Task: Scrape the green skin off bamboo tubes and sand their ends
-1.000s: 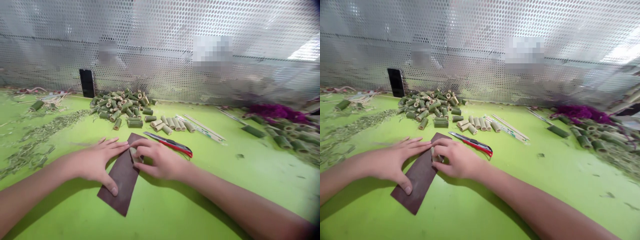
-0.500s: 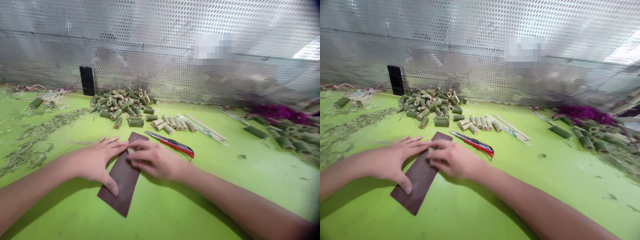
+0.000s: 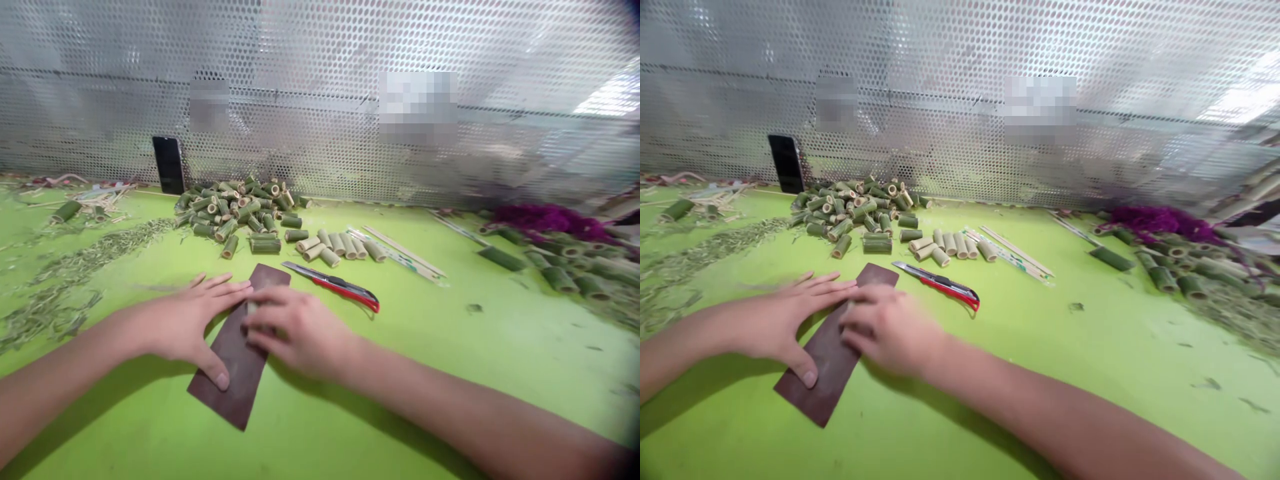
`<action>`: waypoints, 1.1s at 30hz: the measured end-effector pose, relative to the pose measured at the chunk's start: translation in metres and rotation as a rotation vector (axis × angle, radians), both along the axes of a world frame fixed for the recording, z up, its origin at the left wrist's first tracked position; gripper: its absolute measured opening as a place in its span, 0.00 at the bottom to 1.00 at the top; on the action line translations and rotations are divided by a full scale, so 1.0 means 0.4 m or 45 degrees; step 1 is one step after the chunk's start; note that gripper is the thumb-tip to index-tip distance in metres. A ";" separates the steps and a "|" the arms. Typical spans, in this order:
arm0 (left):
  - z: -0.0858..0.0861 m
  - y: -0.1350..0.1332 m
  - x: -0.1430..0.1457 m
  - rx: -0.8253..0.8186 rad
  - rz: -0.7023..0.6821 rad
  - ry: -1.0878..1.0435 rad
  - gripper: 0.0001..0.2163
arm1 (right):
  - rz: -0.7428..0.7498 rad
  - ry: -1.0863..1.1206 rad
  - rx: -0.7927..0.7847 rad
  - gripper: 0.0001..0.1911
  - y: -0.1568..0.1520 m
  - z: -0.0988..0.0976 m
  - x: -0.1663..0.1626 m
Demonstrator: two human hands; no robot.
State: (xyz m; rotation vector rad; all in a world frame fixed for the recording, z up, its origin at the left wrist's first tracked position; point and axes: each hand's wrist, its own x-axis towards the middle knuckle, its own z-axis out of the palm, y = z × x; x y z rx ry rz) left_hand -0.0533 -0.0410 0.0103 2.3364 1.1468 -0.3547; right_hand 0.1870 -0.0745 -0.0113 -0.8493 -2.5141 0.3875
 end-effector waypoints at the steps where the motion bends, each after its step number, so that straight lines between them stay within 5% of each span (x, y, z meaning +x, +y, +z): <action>1: 0.001 0.000 0.001 0.004 -0.018 0.002 0.62 | 0.086 0.006 0.019 0.10 -0.005 -0.003 -0.003; 3: 0.006 -0.002 0.004 0.008 -0.044 0.006 0.62 | 0.352 0.036 0.046 0.10 -0.005 -0.008 -0.003; 5: 0.011 -0.003 0.006 -0.003 -0.024 0.025 0.62 | 0.425 0.048 0.016 0.10 0.007 -0.009 0.004; 9: 0.013 -0.004 0.007 -0.018 0.023 0.048 0.63 | -0.039 -0.016 -0.012 0.07 0.003 -0.001 0.002; 14: 0.009 -0.004 0.008 0.012 -0.025 0.011 0.62 | 0.143 -0.100 0.096 0.08 -0.034 0.013 -0.017; 19: 0.007 -0.004 0.006 -0.022 0.019 0.023 0.63 | -0.171 -0.100 -0.024 0.05 -0.009 0.016 0.004; 24: 0.003 -0.001 0.002 0.000 -0.039 0.013 0.63 | 0.335 -0.002 -0.038 0.04 -0.010 0.015 0.000; 29: 0.009 -0.004 0.003 -0.025 0.022 0.034 0.63 | -0.224 -0.126 -0.116 0.04 0.000 0.026 0.009; 33: 0.014 -0.004 0.005 -0.008 -0.023 0.021 0.62 | 0.246 -0.054 -0.077 0.06 -0.010 0.018 0.003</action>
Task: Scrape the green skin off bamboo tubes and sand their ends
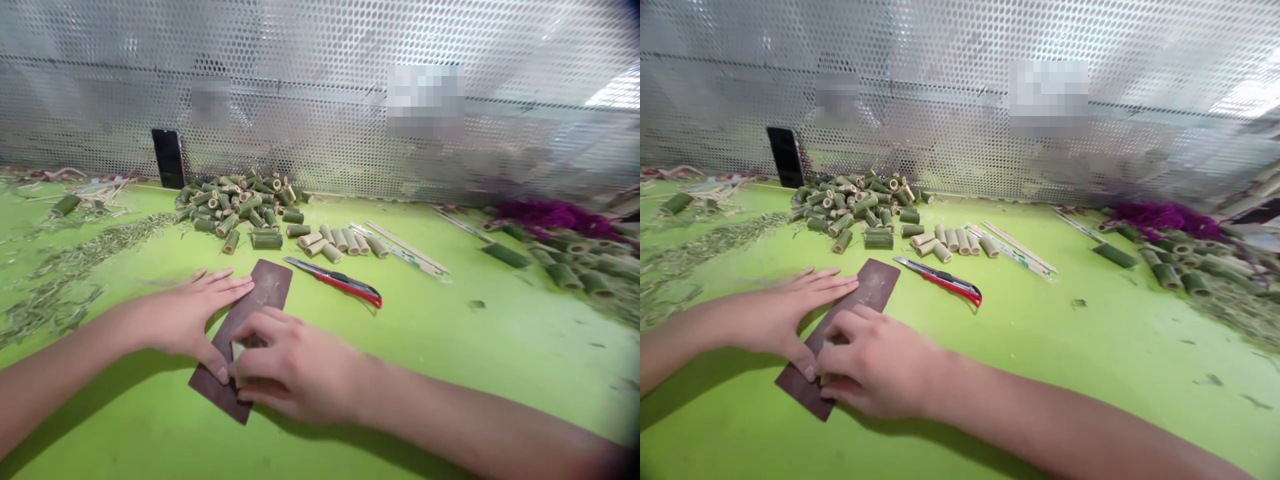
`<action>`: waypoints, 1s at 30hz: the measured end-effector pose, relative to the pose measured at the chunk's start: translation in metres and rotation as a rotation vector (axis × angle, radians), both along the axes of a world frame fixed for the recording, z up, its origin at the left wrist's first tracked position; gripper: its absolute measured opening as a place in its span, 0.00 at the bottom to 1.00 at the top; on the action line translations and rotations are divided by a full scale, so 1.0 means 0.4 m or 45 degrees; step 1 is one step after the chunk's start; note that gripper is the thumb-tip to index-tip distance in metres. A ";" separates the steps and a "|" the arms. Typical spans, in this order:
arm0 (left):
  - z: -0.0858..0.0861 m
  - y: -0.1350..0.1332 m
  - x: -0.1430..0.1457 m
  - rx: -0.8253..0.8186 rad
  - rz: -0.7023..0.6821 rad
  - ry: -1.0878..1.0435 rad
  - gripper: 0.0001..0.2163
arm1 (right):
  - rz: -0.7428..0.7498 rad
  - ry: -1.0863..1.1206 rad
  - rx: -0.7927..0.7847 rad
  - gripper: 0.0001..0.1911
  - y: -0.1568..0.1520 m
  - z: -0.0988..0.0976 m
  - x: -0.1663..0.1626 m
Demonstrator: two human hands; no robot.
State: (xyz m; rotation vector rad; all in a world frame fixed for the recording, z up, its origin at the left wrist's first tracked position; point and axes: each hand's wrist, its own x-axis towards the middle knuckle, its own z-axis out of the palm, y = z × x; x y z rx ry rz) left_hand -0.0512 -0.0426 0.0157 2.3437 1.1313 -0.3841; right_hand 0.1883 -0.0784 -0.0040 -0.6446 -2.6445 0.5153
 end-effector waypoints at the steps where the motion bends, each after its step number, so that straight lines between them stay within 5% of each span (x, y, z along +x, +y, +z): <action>1: 0.000 0.000 0.000 -0.001 0.004 -0.004 0.62 | 0.083 0.021 -0.016 0.05 0.006 -0.001 0.002; 3: -0.001 0.001 -0.002 -0.013 0.036 -0.002 0.62 | -0.081 -0.006 -0.056 0.04 0.022 0.001 0.008; 6: -0.005 0.002 -0.004 -0.025 0.067 0.000 0.64 | -0.621 -0.138 -0.053 0.05 0.020 0.007 0.006; 7: -0.006 0.002 -0.004 -0.021 0.055 -0.003 0.64 | -0.647 -0.154 -0.034 0.06 0.011 0.006 0.002; 12: -0.006 0.002 0.000 0.017 0.001 -0.003 0.62 | 0.099 -0.009 -0.028 0.05 0.004 -0.004 0.001; 13: -0.007 0.002 -0.001 0.014 0.018 0.000 0.63 | 0.041 0.000 -0.049 0.04 0.014 -0.005 0.006; 17: -0.010 0.001 -0.005 -0.001 0.053 -0.015 0.63 | -0.673 -0.109 -0.073 0.05 0.016 -0.003 0.002; 18: -0.010 0.000 -0.006 0.003 0.037 -0.029 0.63 | -0.637 -0.113 -0.067 0.05 0.004 -0.004 -0.005; 22: -0.010 -0.001 -0.006 0.018 -0.021 -0.060 0.62 | 0.059 -0.002 -0.060 0.06 -0.017 -0.008 -0.016; 24: -0.008 -0.001 -0.007 0.010 0.009 -0.042 0.63 | -0.046 -0.011 -0.096 0.07 0.002 -0.004 -0.006; 27: -0.007 0.000 -0.008 0.001 0.057 -0.017 0.63 | -0.618 -0.140 -0.078 0.07 0.014 0.006 0.000; 28: -0.006 0.000 -0.007 0.004 0.049 -0.015 0.63 | -0.664 -0.163 -0.051 0.07 0.008 0.007 -0.003; 30: -0.003 0.000 -0.005 0.010 0.011 -0.019 0.62 | -0.395 -0.140 -0.008 0.06 -0.007 0.004 -0.011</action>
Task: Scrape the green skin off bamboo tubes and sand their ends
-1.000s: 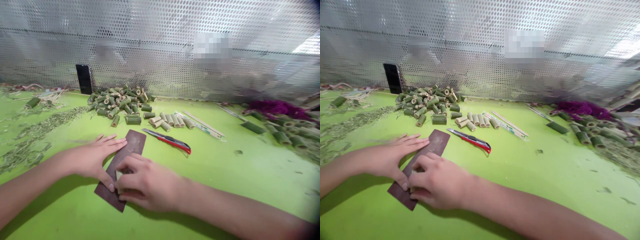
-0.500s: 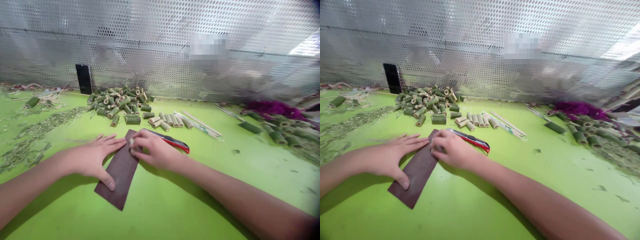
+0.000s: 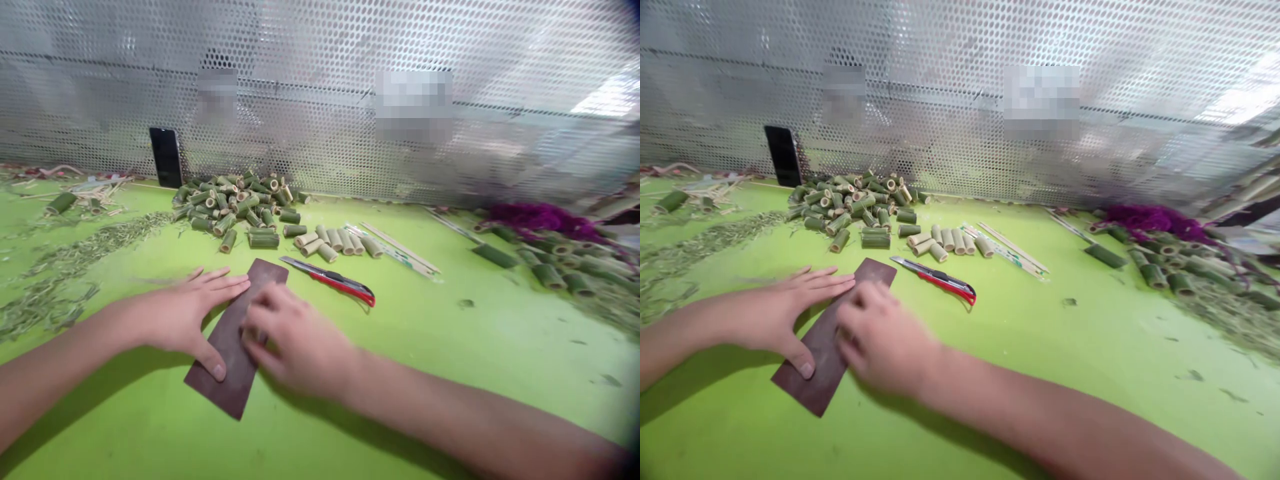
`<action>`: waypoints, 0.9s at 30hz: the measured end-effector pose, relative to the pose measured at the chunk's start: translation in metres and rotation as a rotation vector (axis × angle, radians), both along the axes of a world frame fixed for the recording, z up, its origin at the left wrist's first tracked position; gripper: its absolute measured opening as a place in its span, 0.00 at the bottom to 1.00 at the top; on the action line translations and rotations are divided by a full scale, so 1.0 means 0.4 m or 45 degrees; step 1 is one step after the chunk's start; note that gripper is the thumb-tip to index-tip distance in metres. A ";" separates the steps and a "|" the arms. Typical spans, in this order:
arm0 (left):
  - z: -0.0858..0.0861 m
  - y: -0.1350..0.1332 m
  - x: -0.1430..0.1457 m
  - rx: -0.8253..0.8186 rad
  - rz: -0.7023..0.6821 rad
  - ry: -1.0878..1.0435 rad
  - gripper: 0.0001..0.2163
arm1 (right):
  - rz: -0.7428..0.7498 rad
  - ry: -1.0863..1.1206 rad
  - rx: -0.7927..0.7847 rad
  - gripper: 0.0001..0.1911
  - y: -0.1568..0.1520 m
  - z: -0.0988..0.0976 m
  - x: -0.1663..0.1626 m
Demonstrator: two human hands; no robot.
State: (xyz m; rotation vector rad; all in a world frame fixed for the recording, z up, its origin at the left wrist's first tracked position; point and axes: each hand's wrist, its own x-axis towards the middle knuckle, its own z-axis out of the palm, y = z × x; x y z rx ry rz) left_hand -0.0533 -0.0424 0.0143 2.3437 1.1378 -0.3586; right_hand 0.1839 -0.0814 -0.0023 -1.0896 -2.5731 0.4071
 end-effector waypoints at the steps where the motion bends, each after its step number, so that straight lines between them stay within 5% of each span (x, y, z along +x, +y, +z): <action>1: 0.001 0.000 0.001 0.000 -0.015 -0.004 0.61 | 0.228 0.040 0.004 0.05 -0.003 -0.003 -0.001; 3: 0.003 0.001 0.002 -0.012 -0.010 -0.003 0.61 | 0.499 0.119 -0.012 0.05 0.005 -0.009 0.004; 4: 0.004 0.001 0.002 -0.017 0.006 0.000 0.61 | 0.462 0.136 -0.022 0.05 0.015 -0.012 0.010; 8: 0.000 0.000 -0.001 -0.012 0.026 0.001 0.63 | -0.187 0.048 -0.007 0.03 0.023 -0.013 0.010; 9: -0.002 0.000 -0.001 -0.002 0.014 -0.006 0.62 | -0.184 0.042 0.008 0.03 0.012 -0.014 0.003; 14: -0.003 0.001 -0.002 0.004 -0.019 -0.015 0.61 | 0.492 0.155 -0.017 0.04 -0.009 -0.014 -0.006; 19: -0.002 0.002 -0.002 -0.006 0.003 -0.019 0.63 | -0.089 0.082 -0.064 0.05 0.042 -0.010 0.020; 24: -0.005 0.000 -0.001 0.009 -0.016 -0.022 0.63 | 0.224 0.114 0.024 0.07 0.034 -0.016 0.020; 27: -0.002 -0.002 0.000 -0.010 0.007 -0.005 0.63 | 0.071 0.058 0.069 0.08 0.021 -0.013 0.017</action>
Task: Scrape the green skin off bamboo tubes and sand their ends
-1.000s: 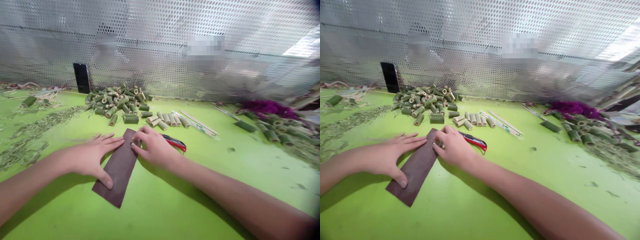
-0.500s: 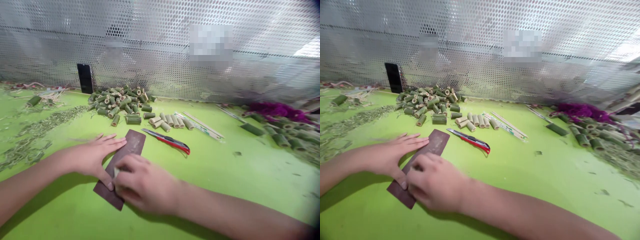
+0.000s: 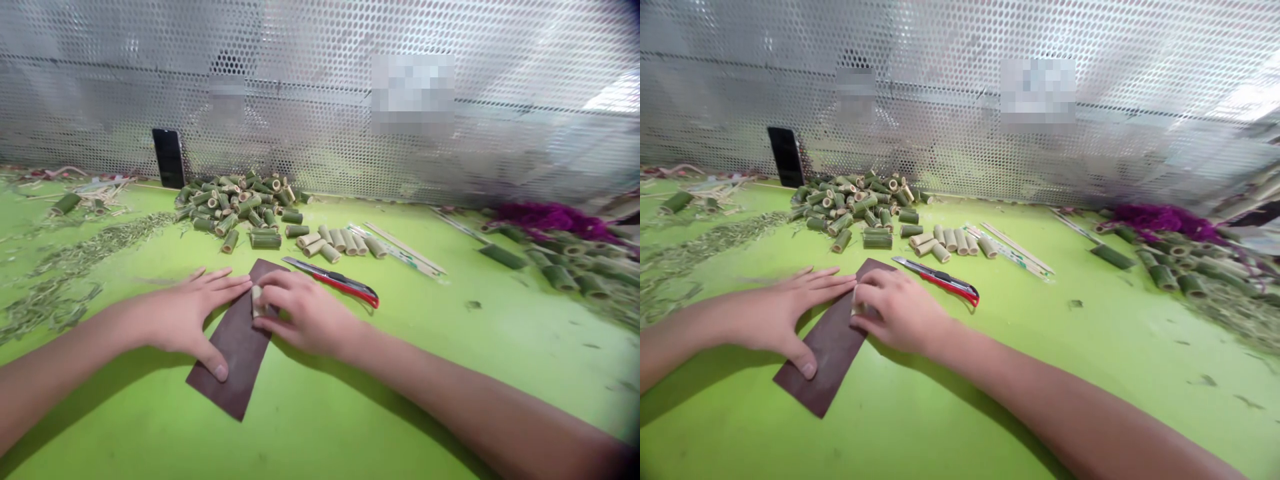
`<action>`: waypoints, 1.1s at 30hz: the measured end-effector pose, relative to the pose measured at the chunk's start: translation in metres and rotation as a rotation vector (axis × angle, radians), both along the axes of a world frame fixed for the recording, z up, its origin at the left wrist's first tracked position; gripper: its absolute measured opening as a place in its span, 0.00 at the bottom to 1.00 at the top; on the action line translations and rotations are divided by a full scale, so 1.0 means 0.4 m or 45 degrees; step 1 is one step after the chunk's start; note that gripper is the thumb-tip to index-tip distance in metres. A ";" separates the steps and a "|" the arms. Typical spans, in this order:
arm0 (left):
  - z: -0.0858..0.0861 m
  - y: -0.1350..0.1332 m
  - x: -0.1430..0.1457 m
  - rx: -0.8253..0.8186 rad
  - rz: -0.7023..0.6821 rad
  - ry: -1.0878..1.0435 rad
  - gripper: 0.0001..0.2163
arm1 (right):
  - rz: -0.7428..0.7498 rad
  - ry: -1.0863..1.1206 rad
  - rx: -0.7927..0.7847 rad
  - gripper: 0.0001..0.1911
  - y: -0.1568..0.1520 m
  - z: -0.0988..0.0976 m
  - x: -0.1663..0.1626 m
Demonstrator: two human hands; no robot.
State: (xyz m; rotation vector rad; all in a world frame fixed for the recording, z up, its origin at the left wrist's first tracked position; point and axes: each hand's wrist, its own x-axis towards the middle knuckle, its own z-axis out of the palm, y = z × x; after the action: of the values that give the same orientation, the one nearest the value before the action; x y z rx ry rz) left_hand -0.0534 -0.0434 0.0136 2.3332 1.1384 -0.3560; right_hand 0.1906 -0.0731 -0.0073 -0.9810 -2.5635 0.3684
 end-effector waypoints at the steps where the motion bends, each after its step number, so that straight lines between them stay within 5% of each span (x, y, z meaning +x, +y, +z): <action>1: 0.002 -0.001 0.000 -0.002 0.006 0.002 0.63 | -0.043 -0.002 0.002 0.07 -0.008 0.001 -0.004; 7: 0.005 0.001 0.002 -0.002 -0.020 -0.007 0.60 | 0.367 0.123 -0.085 0.04 -0.034 0.000 -0.027; 12: -0.005 0.004 -0.001 0.002 0.023 -0.019 0.63 | -0.106 0.032 -0.118 0.09 -0.011 0.007 -0.012; 18: 0.001 0.001 0.002 -0.007 -0.005 -0.018 0.62 | 0.355 0.056 -0.175 0.08 -0.031 0.010 -0.015; 22: 0.005 0.002 0.004 -0.016 0.017 -0.008 0.62 | 0.016 0.026 -0.148 0.07 -0.023 0.012 -0.016; 27: 0.006 0.003 0.006 -0.001 -0.017 0.002 0.60 | 0.390 0.071 -0.088 0.04 -0.028 0.008 -0.019; 31: 0.004 0.001 0.004 -0.012 0.012 -0.003 0.63 | -0.008 0.028 -0.064 0.05 0.001 0.006 0.001; 33: 0.002 0.001 0.004 -0.013 -0.002 -0.001 0.62 | 0.018 0.061 -0.046 0.06 -0.002 0.000 0.000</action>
State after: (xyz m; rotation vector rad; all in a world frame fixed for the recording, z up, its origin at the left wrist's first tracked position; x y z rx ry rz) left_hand -0.0517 -0.0430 0.0143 2.3255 1.1324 -0.3605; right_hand 0.1905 -0.0738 -0.0072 -0.9552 -2.5301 0.4389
